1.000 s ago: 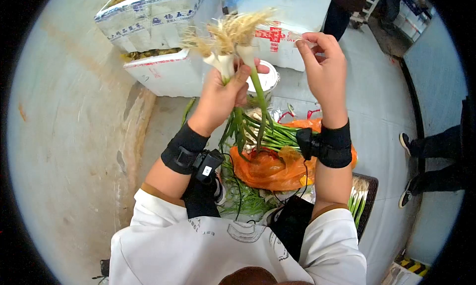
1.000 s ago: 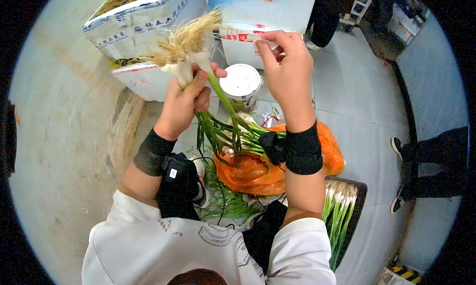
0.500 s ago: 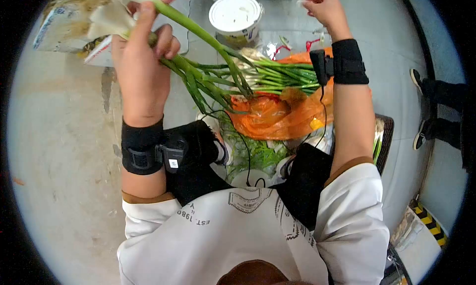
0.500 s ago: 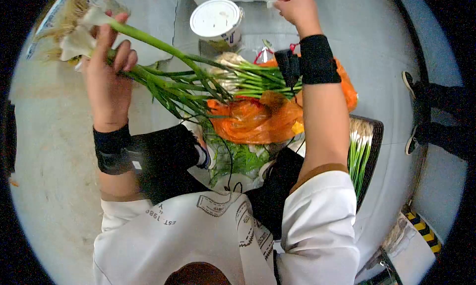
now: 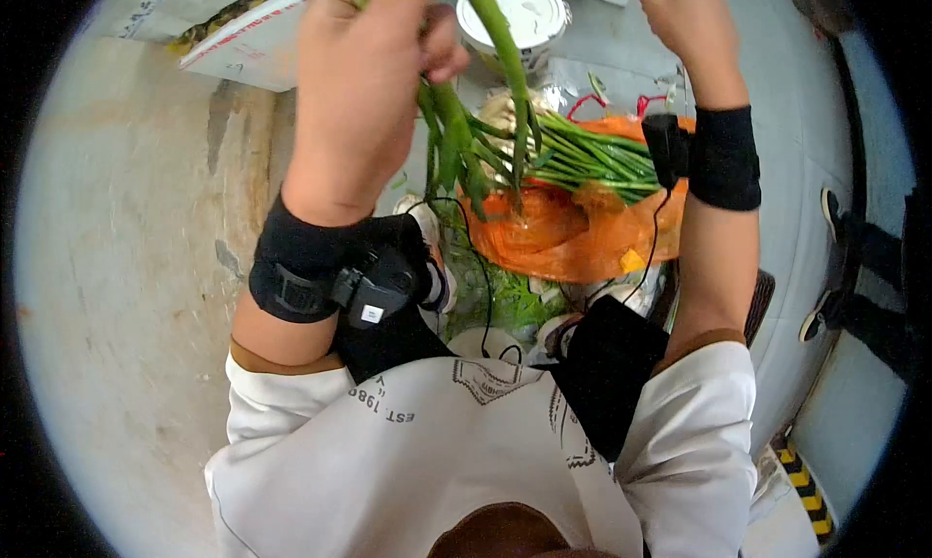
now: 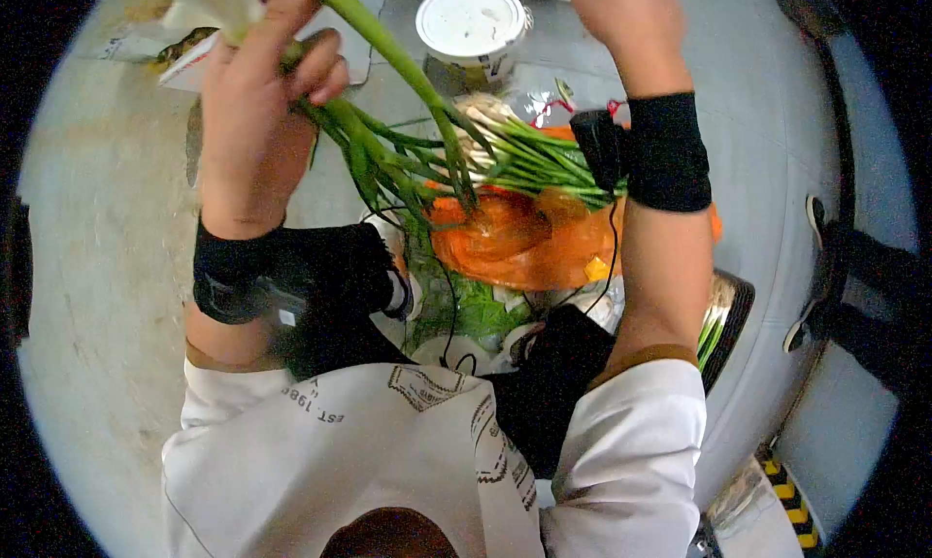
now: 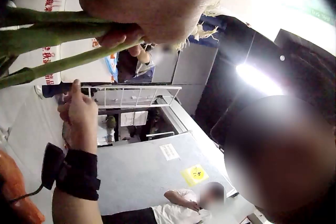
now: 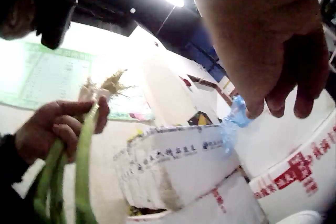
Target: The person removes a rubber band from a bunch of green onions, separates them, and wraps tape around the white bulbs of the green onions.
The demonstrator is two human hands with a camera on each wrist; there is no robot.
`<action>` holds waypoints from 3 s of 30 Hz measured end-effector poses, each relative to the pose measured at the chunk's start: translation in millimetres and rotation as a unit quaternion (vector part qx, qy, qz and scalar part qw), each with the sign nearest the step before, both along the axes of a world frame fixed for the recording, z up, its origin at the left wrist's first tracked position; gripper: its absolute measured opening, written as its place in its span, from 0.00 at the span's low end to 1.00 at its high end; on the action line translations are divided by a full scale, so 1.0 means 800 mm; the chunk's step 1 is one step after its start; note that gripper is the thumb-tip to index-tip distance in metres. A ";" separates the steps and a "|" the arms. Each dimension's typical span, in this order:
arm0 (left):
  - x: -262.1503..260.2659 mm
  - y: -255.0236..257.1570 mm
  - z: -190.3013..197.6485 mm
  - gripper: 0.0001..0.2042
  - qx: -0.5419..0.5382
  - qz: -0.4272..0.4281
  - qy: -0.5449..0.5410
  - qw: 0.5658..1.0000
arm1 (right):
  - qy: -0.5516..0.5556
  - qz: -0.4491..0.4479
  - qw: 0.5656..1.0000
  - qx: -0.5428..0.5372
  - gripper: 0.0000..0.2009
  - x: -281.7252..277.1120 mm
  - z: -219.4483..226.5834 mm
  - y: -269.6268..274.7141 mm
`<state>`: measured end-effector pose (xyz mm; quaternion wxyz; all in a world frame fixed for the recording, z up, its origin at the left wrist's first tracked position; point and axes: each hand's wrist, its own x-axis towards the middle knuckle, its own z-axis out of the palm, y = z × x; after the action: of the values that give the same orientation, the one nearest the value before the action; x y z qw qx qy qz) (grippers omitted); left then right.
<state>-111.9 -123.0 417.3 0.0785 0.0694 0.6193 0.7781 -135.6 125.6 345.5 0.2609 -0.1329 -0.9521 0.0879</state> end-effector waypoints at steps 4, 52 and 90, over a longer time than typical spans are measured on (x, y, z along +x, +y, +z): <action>-0.016 -0.016 -0.019 0.08 0.011 -0.090 0.076 0.993 | -0.103 0.346 0.817 -0.450 0.16 -0.009 0.030 -0.020; -0.010 -0.025 -0.008 0.08 0.001 -0.138 0.372 0.918 | 0.055 0.397 0.838 -0.370 0.14 0.087 0.149 -0.170; 0.020 -0.052 0.039 0.14 0.000 -0.342 0.302 0.890 | -0.053 0.324 0.901 -0.283 0.19 0.125 0.221 -0.170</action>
<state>-95.5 -164.4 448.3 0.1491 0.5085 0.5510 0.6446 -35.7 -10.3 521.9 0.1184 0.1099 -0.8902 0.4261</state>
